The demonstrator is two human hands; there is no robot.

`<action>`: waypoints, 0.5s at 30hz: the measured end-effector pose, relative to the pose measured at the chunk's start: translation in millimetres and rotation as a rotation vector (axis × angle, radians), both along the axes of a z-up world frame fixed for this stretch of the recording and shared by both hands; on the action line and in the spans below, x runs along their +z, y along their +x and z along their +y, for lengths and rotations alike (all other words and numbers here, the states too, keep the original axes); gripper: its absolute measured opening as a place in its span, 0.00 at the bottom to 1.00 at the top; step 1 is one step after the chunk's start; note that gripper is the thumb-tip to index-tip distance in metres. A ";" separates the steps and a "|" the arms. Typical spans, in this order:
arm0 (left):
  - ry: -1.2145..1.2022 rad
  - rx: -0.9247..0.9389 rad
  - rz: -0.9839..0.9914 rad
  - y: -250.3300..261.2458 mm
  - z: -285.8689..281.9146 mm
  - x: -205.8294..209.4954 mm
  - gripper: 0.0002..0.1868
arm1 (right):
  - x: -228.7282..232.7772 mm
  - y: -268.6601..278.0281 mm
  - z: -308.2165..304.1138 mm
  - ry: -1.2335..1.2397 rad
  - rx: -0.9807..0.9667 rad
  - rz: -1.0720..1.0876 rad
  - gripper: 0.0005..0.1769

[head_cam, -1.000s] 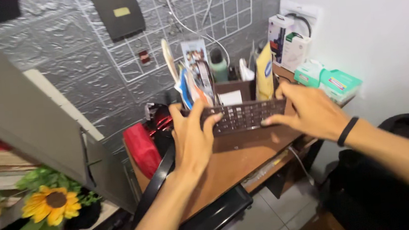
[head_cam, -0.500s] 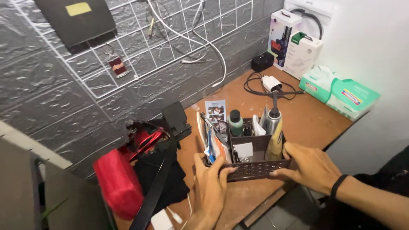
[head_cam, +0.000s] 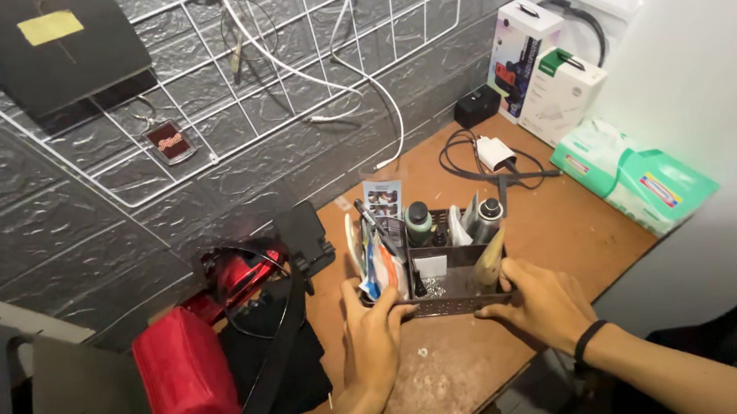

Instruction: The person packs a red first aid kit with items including bandages, scissors, wipes, and small bottles, then closes the kit and places it on a shelf. The person also organizes a brown plastic tray with toiletries and small packets on the table.

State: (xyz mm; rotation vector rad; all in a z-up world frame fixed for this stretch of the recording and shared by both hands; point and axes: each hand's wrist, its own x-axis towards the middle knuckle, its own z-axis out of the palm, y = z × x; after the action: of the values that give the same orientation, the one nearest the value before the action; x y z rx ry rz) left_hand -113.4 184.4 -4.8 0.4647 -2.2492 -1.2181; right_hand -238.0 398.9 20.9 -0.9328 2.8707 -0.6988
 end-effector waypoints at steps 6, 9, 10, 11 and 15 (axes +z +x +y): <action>-0.115 0.081 -0.118 6.1 3.0 6.9 0.11 | 12.1 -13.9 6.8 -0.172 0.142 0.064 0.37; -0.244 0.089 0.074 30.0 20.2 15.7 0.21 | 25.4 -15.2 11.8 -0.292 0.161 0.072 0.40; -0.269 0.117 0.030 37.0 25.8 18.9 0.21 | 29.9 -13.4 13.9 -0.327 0.157 0.061 0.40; -0.293 0.145 -0.015 42.8 30.7 22.7 0.21 | 33.9 -12.4 12.6 -0.294 0.070 0.047 0.38; -0.369 0.039 -0.095 40.5 36.3 44.9 0.16 | 54.8 -19.8 -4.6 -0.133 -0.111 -0.034 0.27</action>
State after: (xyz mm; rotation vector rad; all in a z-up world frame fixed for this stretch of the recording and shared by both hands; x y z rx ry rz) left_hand -72.8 220.7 40.1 0.4251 -2.4619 -0.7485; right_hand -257.7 394.4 75.7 -0.7709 2.8937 -0.9165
